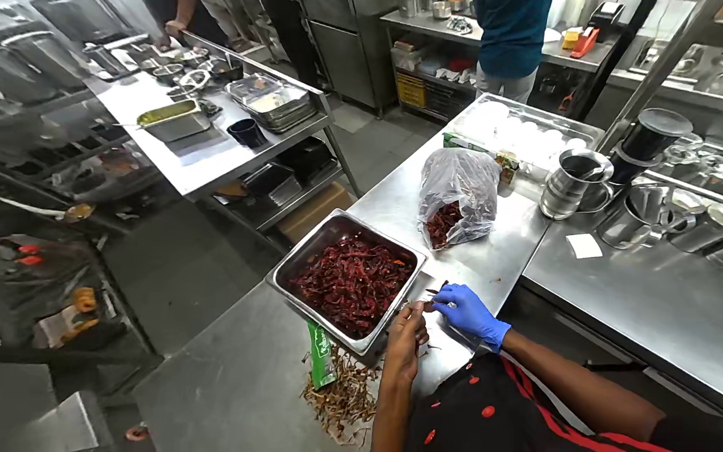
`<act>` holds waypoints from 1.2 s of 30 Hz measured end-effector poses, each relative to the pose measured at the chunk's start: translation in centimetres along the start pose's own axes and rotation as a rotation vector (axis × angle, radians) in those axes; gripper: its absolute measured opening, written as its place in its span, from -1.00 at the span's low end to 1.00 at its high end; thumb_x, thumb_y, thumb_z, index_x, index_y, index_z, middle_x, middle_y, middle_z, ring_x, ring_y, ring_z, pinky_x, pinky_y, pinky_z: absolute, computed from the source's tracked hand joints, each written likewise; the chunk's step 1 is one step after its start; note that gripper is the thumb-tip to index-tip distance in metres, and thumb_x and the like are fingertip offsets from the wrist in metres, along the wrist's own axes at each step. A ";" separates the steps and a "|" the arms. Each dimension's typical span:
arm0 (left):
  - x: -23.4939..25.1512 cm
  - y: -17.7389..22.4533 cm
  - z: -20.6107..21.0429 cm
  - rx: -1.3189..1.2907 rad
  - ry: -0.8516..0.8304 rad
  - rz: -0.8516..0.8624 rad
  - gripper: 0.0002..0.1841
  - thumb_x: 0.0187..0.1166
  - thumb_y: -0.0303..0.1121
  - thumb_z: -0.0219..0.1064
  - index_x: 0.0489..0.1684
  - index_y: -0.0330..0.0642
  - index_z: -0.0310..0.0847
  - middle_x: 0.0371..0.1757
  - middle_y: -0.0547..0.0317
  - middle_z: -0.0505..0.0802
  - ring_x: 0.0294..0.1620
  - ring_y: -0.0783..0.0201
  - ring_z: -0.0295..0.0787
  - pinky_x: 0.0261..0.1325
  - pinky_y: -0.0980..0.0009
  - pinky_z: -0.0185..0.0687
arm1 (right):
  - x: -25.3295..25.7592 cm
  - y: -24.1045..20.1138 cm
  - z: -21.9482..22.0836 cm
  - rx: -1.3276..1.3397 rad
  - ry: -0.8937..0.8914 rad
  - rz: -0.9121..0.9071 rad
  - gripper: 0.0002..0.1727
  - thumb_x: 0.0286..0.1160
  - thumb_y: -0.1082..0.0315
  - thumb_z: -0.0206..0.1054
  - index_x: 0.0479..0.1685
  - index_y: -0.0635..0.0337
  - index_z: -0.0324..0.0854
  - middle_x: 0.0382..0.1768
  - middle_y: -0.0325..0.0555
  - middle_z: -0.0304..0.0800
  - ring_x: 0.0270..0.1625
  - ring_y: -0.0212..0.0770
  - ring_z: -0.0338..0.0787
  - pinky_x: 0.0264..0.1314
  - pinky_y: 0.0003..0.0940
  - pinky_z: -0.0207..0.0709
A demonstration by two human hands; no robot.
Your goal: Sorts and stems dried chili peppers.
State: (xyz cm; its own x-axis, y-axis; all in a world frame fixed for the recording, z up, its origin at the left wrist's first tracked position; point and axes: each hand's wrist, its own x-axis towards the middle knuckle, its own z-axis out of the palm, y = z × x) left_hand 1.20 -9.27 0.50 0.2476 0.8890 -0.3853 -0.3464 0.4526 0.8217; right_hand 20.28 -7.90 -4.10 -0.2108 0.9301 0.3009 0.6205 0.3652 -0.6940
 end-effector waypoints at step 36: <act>-2.8 3.4 3.9 -0.238 -0.278 0.045 -0.87 0.64 -0.35 0.30 -0.29 -0.09 0.73 -0.46 0.20 0.69 -0.52 0.46 0.54 -0.37 0.54 0.51 | 0.0 -6.2 -6.1 0.934 -0.187 0.164 -0.76 0.66 0.33 0.25 -0.33 0.26 0.71 -0.40 -0.17 0.75 -0.30 -0.36 0.73 -0.11 -0.38 0.66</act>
State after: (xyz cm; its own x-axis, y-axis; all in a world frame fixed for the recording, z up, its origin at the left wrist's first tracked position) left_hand 2.81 -10.45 6.00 0.4523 0.8702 -0.1954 -0.5552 0.4462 0.7019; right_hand 21.07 -10.42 4.22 -0.3420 0.9342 0.1011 -0.1808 0.0401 -0.9827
